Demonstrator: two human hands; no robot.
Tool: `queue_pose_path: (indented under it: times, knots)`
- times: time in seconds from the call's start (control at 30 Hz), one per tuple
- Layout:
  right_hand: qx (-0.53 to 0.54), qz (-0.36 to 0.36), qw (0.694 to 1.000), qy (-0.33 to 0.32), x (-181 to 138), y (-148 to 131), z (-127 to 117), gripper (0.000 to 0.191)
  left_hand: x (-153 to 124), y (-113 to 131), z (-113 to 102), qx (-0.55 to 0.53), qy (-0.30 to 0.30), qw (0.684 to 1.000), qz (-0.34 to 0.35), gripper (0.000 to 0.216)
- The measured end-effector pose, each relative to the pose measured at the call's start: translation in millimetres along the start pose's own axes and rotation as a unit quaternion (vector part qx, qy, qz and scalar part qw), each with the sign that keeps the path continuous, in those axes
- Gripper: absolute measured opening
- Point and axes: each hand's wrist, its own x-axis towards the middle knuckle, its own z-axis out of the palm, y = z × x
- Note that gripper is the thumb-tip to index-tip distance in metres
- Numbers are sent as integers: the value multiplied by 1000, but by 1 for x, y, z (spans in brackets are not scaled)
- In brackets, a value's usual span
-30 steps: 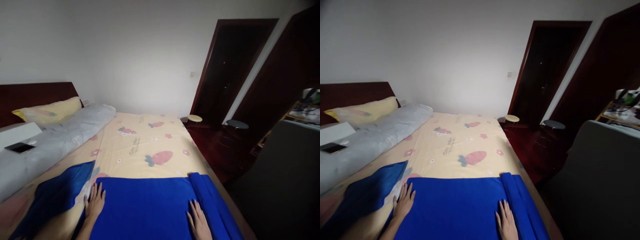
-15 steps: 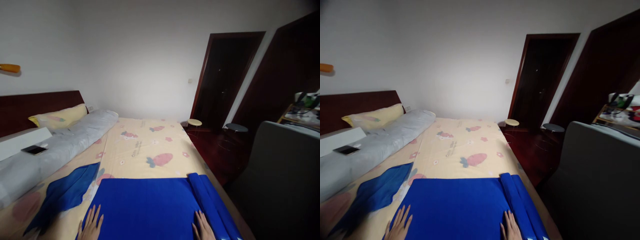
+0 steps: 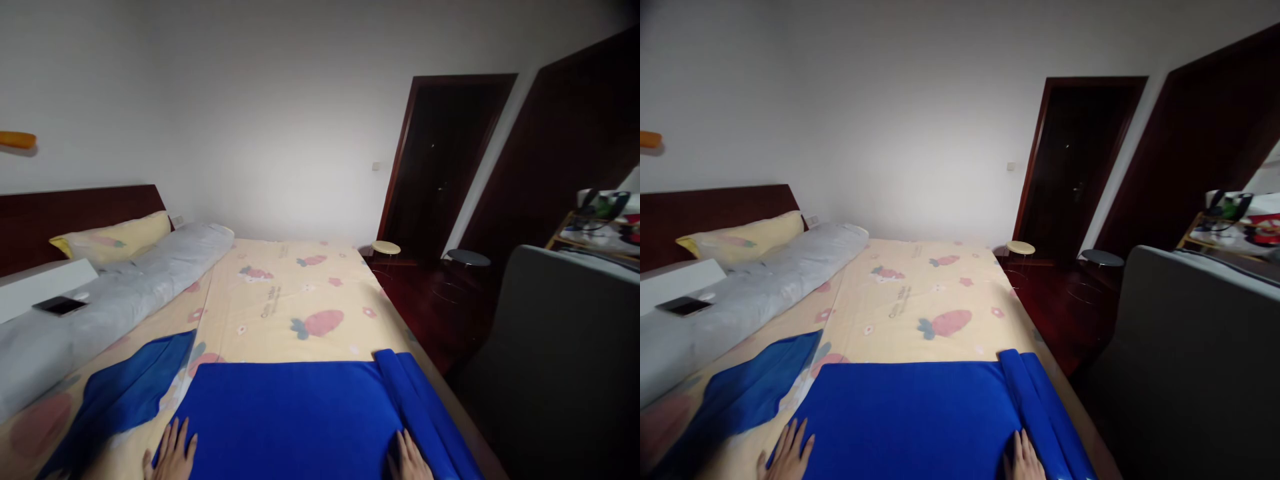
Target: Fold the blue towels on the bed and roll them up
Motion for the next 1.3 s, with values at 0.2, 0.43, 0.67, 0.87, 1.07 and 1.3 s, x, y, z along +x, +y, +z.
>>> queue_pose_path:
  times: [0.2, 0.43, 0.67, 0.87, 1.07, 1.3]
  knots:
    - [17, -40, 999, -15, 78, -44, 12, 70, 31, 64, -27, 27, -5, 998, 54, 62]
    - [2, 14, 994, -111, 143, -37, 37, 77, 88, 88, -35, -29, -85, 996, 25, 62]
    - [0, 5, 999, -49, 151, -30, 49, 83, 85, 101, -38, 1, -45, 999, -14, 57]
    - [75, -167, 979, -88, 124, -157, 34, 62, 33, 212, -37, -82, 21, 967, 241, 55]
    - [72, -166, 966, -183, 122, -189, 28, 62, 26, 235, -34, -131, -77, 947, 283, 54]
    - [-29, -29, 994, -99, 152, -89, 22, 67, 65, 179, -38, -84, -36, 983, 159, 57]
